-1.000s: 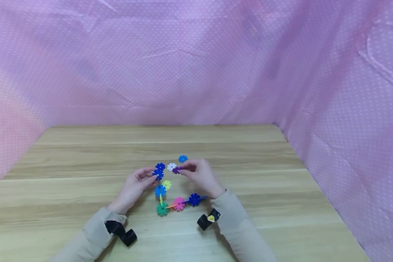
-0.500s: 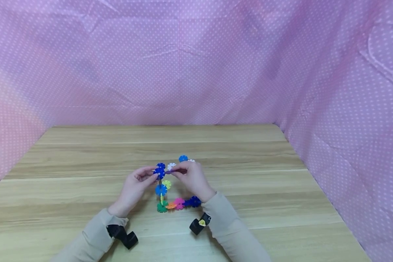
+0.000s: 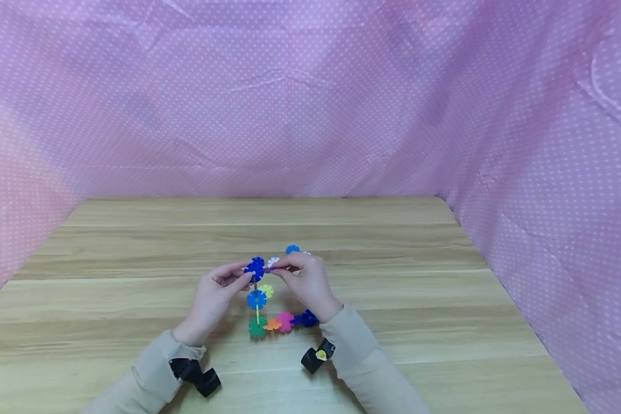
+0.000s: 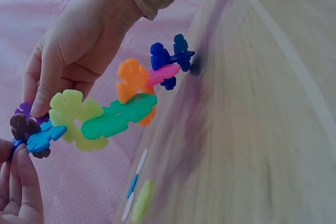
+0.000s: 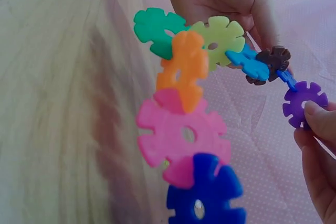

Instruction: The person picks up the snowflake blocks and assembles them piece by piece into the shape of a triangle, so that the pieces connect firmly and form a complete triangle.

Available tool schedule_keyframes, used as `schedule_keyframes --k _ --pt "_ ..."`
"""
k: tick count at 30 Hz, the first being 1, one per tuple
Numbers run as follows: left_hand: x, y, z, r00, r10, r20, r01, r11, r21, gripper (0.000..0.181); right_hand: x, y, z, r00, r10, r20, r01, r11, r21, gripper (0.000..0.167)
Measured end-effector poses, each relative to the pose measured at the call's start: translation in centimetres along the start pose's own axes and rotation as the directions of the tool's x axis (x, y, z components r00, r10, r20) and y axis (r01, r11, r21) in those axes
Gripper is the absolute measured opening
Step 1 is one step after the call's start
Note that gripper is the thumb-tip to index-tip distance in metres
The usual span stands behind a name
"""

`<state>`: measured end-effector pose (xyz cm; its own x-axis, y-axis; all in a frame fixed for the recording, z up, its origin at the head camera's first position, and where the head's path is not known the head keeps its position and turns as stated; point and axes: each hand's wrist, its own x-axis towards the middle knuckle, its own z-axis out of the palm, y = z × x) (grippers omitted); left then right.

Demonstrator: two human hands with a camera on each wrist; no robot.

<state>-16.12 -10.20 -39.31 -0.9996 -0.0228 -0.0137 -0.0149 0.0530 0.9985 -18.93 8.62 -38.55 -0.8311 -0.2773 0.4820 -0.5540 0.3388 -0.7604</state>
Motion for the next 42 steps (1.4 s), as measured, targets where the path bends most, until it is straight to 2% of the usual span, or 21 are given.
schedule_keyframes --k 6,16,27,32,35,38,42 --pt "-0.1 0.4 0.1 1.0 -0.021 -0.007 0.021 1.0 -0.002 0.023 -0.1 0.1 0.0 1.0 -0.001 -0.013 0.002 0.999 0.044 0.007" --pt "0.1 0.3 0.0 0.997 -0.073 0.015 0.073 0.997 0.009 0.022 -0.3 0.5 0.3 1.0 -0.012 -0.023 0.013 0.999 0.036 0.007" --pt "0.2 0.3 -0.4 0.993 -0.07 0.097 0.072 0.997 -0.013 0.024 -0.3 0.5 0.2 1.0 0.003 0.021 -0.005 0.995 0.103 0.006" --pt "0.2 0.4 -0.5 0.991 -0.082 0.108 0.084 0.996 -0.014 0.024 -0.4 0.3 0.2 1.0 -0.023 0.019 0.02 0.993 0.114 0.007" --pt "0.3 0.5 -0.6 0.992 -0.07 0.103 0.07 0.998 0.001 0.025 -0.3 0.2 0.4 0.999 -0.03 0.015 0.029 0.994 0.11 0.007" --pt "0.6 0.4 -0.9 0.993 -0.052 0.109 0.05 0.998 0.023 0.025 -0.2 0.1 0.5 1.0 -0.018 0.024 0.015 0.995 0.097 0.005" --pt "1.1 0.0 -1.4 0.989 -0.062 0.136 0.057 0.997 0.043 0.025 -0.2 -0.1 0.2 0.994 0.05 0.101 -0.056 0.997 0.056 0.006"
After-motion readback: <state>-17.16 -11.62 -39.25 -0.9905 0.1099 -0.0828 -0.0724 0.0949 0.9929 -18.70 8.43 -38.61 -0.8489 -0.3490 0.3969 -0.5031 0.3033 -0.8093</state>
